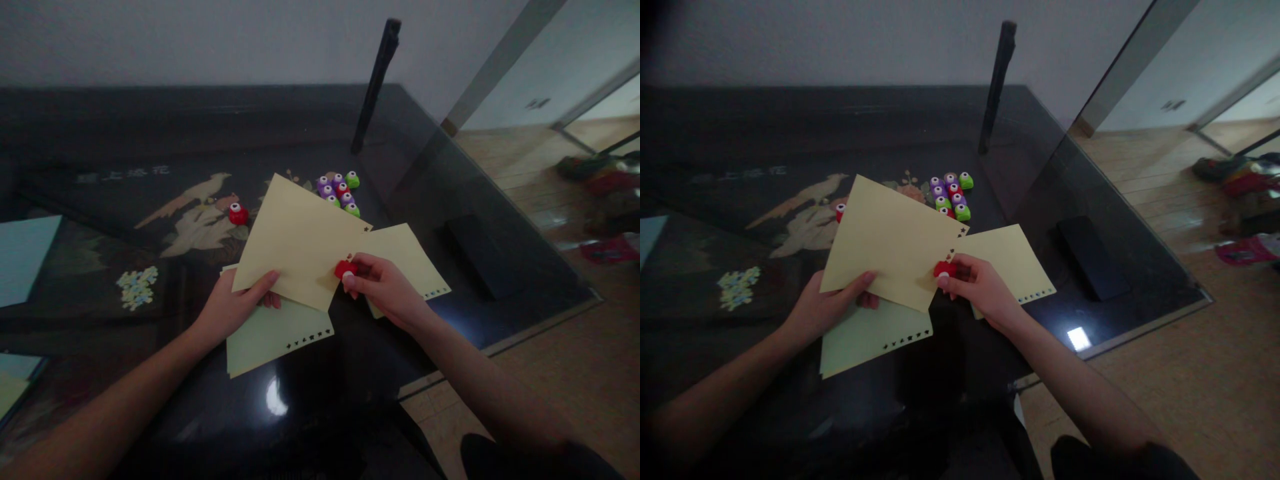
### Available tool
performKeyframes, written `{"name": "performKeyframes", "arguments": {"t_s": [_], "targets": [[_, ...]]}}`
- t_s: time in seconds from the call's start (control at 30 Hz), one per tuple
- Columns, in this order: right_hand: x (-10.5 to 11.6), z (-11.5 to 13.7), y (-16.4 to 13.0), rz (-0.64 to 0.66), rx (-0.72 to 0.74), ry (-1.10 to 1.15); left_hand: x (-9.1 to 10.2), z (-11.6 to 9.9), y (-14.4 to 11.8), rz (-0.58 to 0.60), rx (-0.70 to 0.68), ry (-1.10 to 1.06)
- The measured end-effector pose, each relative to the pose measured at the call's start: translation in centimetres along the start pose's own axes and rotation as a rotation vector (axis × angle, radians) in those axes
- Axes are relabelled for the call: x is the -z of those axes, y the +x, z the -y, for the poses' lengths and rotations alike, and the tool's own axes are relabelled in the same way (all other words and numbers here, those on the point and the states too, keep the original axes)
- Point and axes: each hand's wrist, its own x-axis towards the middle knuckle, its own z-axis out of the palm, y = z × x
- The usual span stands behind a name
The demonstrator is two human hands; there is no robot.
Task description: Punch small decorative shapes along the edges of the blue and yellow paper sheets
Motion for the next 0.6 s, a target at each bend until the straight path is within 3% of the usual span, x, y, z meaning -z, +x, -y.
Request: {"name": "performKeyframes", "arguments": {"t_s": [0.6], "targets": [[-0.35, 0.18, -0.15, -0.075, 0.067, -0.118, 0.07, -0.47, -0.12, 0.004, -0.002, -0.016]]}}
